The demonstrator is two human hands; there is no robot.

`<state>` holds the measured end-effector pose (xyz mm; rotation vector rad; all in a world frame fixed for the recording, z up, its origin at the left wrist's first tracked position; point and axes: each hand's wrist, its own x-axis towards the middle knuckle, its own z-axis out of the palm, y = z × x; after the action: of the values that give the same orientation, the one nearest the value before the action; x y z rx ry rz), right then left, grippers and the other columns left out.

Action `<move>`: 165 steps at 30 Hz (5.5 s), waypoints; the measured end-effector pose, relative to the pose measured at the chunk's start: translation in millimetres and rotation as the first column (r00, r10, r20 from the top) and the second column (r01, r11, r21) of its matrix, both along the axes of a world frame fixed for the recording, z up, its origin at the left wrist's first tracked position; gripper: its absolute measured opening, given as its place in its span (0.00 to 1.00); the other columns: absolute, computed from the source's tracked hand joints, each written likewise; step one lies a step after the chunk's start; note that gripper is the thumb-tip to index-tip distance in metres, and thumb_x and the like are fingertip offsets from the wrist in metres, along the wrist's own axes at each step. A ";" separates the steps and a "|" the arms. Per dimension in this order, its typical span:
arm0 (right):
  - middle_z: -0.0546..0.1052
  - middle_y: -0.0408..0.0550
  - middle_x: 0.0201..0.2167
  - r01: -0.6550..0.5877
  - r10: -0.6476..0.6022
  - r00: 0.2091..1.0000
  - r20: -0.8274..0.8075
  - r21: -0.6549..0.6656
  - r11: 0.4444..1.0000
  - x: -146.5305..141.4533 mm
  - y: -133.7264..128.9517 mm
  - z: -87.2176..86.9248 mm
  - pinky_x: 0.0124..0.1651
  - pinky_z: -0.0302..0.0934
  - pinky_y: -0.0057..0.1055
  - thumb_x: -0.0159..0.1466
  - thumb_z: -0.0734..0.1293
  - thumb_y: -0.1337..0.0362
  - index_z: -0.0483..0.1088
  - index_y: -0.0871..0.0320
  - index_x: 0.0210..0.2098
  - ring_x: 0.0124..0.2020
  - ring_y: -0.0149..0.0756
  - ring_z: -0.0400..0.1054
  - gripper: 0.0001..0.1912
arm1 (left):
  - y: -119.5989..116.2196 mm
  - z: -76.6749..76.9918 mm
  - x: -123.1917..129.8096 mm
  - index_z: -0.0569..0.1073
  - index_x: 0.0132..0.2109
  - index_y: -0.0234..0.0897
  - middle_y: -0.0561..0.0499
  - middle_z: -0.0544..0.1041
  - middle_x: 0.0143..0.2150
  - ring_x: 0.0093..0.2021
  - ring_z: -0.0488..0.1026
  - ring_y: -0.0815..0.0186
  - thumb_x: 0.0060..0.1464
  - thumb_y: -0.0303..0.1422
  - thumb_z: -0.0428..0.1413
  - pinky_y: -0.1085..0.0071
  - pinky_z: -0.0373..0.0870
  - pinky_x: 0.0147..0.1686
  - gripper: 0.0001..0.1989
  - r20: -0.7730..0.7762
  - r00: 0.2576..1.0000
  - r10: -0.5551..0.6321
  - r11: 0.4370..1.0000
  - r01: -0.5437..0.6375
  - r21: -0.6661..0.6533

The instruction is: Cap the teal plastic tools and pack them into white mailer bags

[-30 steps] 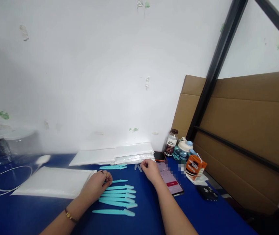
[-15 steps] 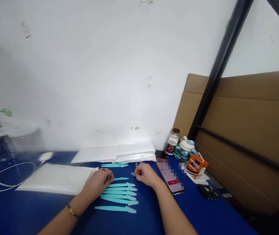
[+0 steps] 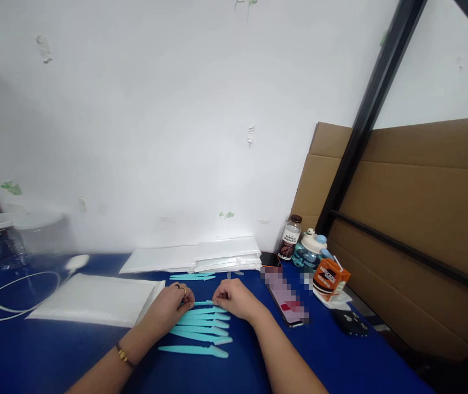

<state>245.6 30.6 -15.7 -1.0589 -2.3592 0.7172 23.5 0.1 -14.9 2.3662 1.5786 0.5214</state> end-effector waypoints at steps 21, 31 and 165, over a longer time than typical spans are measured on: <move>0.76 0.44 0.25 0.358 -0.371 0.927 0.054 0.168 0.918 6.3 21.1 -11.0 0.30 0.57 0.25 0.54 0.64 0.68 0.74 0.57 0.28 0.26 0.32 0.67 0.07 | 3.6 6.8 -6.5 0.74 0.39 0.43 0.51 0.75 0.40 0.44 0.69 0.62 0.54 0.32 0.50 0.67 0.59 0.42 0.09 -0.143 0.990 0.009 0.998 -0.001 0.057; 0.73 0.42 0.21 0.253 -0.262 0.962 -0.072 -0.114 0.961 1.4 23.8 -13.6 0.25 0.55 0.22 0.51 0.68 0.69 0.74 0.60 0.27 0.22 0.28 0.62 0.03 | 10.4 0.6 -11.4 0.73 0.34 0.39 0.50 0.74 0.35 0.38 0.70 0.65 0.58 0.31 0.44 0.71 0.60 0.38 0.12 -0.086 0.996 0.009 0.998 -0.003 0.061; 0.66 0.49 0.42 -0.080 0.003 0.965 0.263 0.281 0.956 -12.1 -63.0 0.6 0.45 0.56 0.35 0.52 0.61 0.70 0.64 0.57 0.41 0.43 0.39 0.58 0.16 | -52.5 27.3 45.2 0.71 0.41 0.31 0.38 0.74 0.40 0.39 0.72 0.52 0.48 0.30 0.51 0.61 0.67 0.39 0.13 -0.429 0.898 -0.100 0.994 0.110 -0.001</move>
<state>233.5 -32.4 -15.1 -1.0264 -2.6130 0.2408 68.7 -52.3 12.3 2.7002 1.5967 -0.0140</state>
